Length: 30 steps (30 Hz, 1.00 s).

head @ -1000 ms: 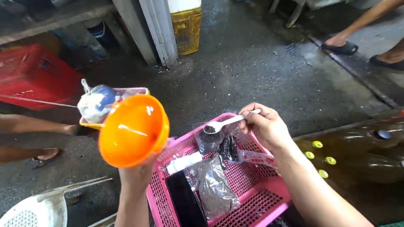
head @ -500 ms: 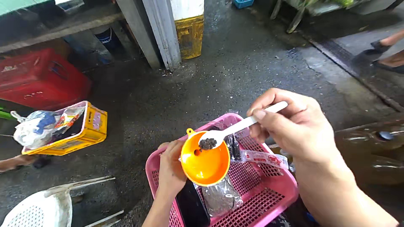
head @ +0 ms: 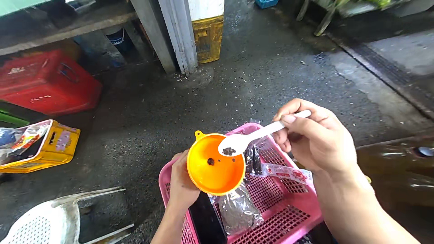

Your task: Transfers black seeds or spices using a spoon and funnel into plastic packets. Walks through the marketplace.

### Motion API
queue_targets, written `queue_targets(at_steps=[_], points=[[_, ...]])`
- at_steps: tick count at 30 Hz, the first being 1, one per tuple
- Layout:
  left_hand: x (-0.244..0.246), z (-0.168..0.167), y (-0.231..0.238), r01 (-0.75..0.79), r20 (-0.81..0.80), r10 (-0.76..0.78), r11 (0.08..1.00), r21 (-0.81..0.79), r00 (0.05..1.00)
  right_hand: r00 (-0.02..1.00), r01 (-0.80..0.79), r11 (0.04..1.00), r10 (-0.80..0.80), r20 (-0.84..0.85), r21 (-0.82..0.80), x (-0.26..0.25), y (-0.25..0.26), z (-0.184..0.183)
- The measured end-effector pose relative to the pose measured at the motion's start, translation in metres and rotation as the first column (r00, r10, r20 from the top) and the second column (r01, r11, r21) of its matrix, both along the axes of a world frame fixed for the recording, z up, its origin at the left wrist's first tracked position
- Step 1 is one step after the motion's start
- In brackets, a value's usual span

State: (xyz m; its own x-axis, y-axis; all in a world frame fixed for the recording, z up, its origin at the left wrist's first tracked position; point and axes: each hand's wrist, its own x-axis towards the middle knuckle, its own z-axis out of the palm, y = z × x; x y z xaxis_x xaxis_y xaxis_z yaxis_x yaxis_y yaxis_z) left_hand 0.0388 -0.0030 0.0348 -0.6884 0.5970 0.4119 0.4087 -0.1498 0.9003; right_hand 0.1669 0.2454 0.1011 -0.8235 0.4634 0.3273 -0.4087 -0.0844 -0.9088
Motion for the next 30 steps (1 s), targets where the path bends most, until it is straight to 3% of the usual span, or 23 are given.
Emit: queue_targets(at_steps=[3,7,9,11,14,16,20,23,26,28,30], points=[[0.000,0.003,-0.003,-0.072,0.073,0.072,0.997,0.003,0.995,0.999,0.039,0.992,-0.038,0.014,-0.122,0.001,0.007,-0.006],[-0.007,0.008,-0.008,-0.174,0.134,0.169,0.984,0.026,0.977,0.980,0.192,0.977,-0.185,0.080,-0.095,0.010,0.016,-0.026],[-0.014,0.008,-0.013,-0.233,0.053,0.234,0.972,-0.015,0.971,0.956,0.247,0.968,-0.250,0.155,0.040,0.013,0.016,-0.041],[-0.020,0.011,-0.016,-0.273,-0.029,0.271,0.960,-0.057,0.962,0.922,0.225,0.933,-0.298,0.249,0.282,0.016,0.012,-0.056],[-0.029,0.020,-0.012,-0.250,-0.013,0.249,0.968,-0.033,0.968,0.872,0.001,0.749,-0.326,0.366,0.663,0.015,0.005,-0.074],[-0.034,0.028,-0.010,-0.212,0.010,0.212,0.977,0.011,0.977,0.835,-0.047,0.634,-0.399,0.379,0.772,0.012,0.002,-0.076],[-0.040,0.051,-0.006,-0.168,-0.001,0.169,0.983,0.074,0.986,0.852,0.211,0.516,-0.513,0.102,0.830,0.010,0.005,-0.045],[-0.044,0.072,-0.002,-0.136,-0.021,0.139,0.984,0.111,0.990,0.896,0.431,0.588,-0.365,-0.251,0.684,0.009,-0.002,0.004],[-0.042,0.091,0.005,-0.093,-0.045,0.102,0.982,0.166,0.994,0.812,0.563,0.648,-0.317,-0.490,0.513,0.006,-0.026,0.049],[-0.035,0.097,0.011,-0.089,-0.056,0.101,0.980,0.179,0.993,0.819,0.545,0.627,-0.258,-0.512,0.556,-0.005,-0.037,0.062],[-0.024,0.095,0.016,-0.123,-0.043,0.130,0.983,0.133,0.991,0.923,0.361,0.488,-0.067,-0.379,0.795,-0.027,-0.035,0.057]])
